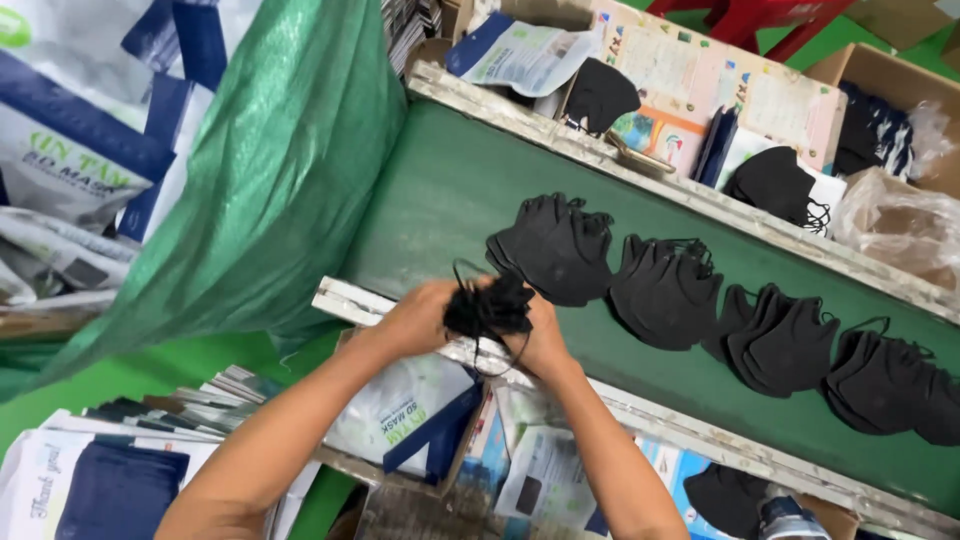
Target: Packing black face masks into individual branded pouches next to a conveyor belt.
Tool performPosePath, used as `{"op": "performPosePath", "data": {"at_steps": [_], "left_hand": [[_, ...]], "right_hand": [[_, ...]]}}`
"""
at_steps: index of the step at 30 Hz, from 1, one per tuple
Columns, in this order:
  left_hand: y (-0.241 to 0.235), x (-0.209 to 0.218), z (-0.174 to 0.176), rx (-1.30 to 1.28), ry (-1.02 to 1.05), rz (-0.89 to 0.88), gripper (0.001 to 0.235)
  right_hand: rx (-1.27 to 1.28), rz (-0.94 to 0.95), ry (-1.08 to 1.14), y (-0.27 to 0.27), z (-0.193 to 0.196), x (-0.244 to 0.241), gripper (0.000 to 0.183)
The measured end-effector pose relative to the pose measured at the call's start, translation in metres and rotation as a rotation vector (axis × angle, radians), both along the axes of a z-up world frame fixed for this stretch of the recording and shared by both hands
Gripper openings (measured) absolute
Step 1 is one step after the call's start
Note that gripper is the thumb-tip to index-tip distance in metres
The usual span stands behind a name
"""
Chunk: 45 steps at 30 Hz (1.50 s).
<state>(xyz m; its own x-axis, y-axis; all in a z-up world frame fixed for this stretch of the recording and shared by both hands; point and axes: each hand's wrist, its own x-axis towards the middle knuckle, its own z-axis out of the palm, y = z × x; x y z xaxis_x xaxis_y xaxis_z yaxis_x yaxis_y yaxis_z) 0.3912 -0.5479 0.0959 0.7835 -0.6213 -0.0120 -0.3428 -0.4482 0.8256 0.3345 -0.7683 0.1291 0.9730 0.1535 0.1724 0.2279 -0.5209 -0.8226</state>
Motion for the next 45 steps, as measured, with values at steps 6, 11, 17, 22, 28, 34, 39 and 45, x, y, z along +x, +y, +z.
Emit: {"op": "performPosePath", "data": {"at_steps": [6, 11, 17, 22, 28, 34, 39, 45], "left_hand": [[0.002, -0.107, 0.101, -0.026, 0.059, -0.383, 0.088], [-0.015, -0.223, 0.055, 0.014, 0.165, -0.549, 0.08], [-0.067, -0.309, 0.016, -0.117, 0.178, -0.257, 0.053], [-0.102, -0.291, -0.018, 0.108, 0.16, 0.292, 0.054], [-0.131, -0.288, -0.065, 0.342, 0.528, 0.549, 0.083], [-0.119, -0.318, -0.115, 0.007, 0.545, 0.727, 0.075], [-0.106, -0.359, -0.149, -0.493, 0.733, 0.372, 0.052], [-0.146, -0.385, -0.158, 0.063, 0.444, 0.134, 0.054]], "right_hand": [[0.392, 0.105, 0.514, -0.016, -0.015, -0.098, 0.064], [0.091, 0.272, 0.401, -0.025, -0.022, -0.245, 0.07], [0.133, -0.207, 0.613, -0.097, -0.054, -0.402, 0.056], [0.521, -0.83, 0.734, -0.173, -0.072, -0.452, 0.033], [1.007, -0.935, 0.615, -0.172, -0.071, -0.438, 0.035], [0.96, -0.885, 0.643, -0.177, -0.071, -0.413, 0.041], [0.949, -0.867, 0.585, -0.19, -0.053, -0.405, 0.043], [0.888, -0.851, 0.561, -0.203, -0.068, -0.401, 0.044]]}}
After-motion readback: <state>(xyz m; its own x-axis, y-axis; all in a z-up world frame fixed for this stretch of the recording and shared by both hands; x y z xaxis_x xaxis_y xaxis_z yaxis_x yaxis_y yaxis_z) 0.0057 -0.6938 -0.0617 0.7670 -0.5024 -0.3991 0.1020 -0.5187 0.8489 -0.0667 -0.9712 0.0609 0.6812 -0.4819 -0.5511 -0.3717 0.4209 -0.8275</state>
